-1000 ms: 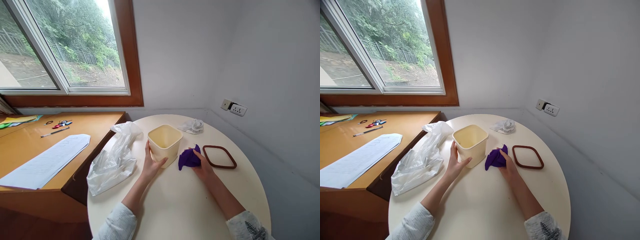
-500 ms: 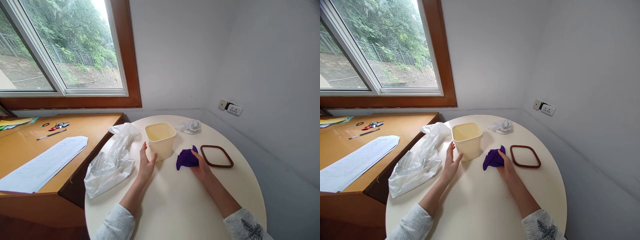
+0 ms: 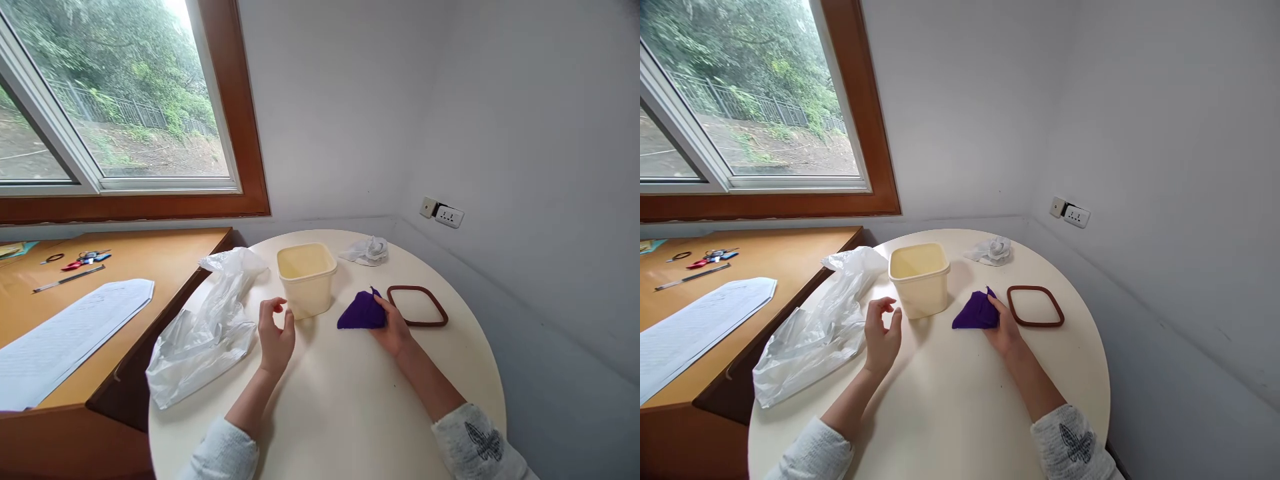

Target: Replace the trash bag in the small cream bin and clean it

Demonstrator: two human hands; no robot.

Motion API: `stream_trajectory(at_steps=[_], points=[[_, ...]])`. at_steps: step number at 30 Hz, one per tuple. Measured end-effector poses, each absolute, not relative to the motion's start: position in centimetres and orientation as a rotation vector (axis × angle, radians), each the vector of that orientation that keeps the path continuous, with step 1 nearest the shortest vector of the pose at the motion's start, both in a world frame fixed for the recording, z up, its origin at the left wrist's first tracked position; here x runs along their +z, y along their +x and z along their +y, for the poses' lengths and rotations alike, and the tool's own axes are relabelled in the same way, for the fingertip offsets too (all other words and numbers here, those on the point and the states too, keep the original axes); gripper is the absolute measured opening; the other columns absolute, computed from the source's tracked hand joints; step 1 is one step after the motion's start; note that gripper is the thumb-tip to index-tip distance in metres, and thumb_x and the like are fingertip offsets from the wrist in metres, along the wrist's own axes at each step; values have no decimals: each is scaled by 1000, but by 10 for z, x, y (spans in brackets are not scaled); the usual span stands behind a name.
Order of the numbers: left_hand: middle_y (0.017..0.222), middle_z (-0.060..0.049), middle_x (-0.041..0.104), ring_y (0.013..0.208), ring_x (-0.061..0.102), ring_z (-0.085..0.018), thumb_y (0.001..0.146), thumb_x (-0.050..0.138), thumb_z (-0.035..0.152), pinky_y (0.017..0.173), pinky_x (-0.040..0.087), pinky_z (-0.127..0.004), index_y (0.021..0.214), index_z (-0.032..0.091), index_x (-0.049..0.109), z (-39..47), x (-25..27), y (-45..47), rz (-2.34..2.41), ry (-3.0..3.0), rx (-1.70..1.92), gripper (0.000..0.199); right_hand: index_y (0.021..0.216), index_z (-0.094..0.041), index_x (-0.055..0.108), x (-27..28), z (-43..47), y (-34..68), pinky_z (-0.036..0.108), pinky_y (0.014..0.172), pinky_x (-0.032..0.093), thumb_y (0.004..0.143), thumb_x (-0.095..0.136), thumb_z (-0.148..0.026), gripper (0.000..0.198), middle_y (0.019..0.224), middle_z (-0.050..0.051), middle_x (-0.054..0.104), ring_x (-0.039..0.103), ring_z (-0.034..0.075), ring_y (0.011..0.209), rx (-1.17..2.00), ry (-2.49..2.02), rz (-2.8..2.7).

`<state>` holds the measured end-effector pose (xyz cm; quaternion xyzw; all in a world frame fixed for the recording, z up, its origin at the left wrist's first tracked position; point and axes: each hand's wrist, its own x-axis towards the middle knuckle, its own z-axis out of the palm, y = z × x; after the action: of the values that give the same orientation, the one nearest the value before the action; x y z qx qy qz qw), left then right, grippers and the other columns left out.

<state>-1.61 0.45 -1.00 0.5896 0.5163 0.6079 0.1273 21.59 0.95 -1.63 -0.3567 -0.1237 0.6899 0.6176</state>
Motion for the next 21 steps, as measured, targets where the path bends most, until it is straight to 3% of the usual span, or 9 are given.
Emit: stream_trajectory(at_steps=[7,10,13,16,18,21], points=[[68,0,52,68,51,-15,75,49,17,62,40,-25,75,21,53,-17,-8,9,1150,1745,1355,5,85,-17,65,-14,0,217,27,68,50,79,59,-24,12,74,1,69,63,14,69,1727,-771,-383],[70,-1,58,71,56,-16,75,53,23,70,44,-29,76,19,59,-18,-11,17,1069,1552,1209,7,85,-17,65,-16,-6,214,26,66,49,78,60,-26,13,74,2,68,62,14,67,1771,-780,-484],[91,-7,65,88,60,-21,75,59,33,84,45,-36,89,18,62,-15,-14,20,999,1411,1095,21,93,-18,66,-18,-12,211,24,58,45,76,63,-29,20,73,1,67,60,13,63,1786,-798,-594],[118,-10,59,106,56,-23,74,64,40,94,40,-40,113,22,56,-14,-15,19,948,1260,1001,43,101,-18,64,-18,-18,206,21,57,43,73,67,-28,30,67,-2,64,57,10,57,1796,-770,-731],[117,-10,59,106,57,-22,76,63,43,96,39,-40,121,25,50,-16,-13,18,843,1183,909,50,104,-18,64,-16,-22,202,21,58,44,71,68,-25,33,67,-2,64,57,9,58,1818,-739,-815],[93,-7,66,89,62,-19,76,61,46,85,45,-36,121,21,51,-20,-10,18,696,1181,810,52,105,-17,64,-13,-27,197,23,63,45,71,67,-22,34,73,0,67,60,11,64,1854,-691,-868]])
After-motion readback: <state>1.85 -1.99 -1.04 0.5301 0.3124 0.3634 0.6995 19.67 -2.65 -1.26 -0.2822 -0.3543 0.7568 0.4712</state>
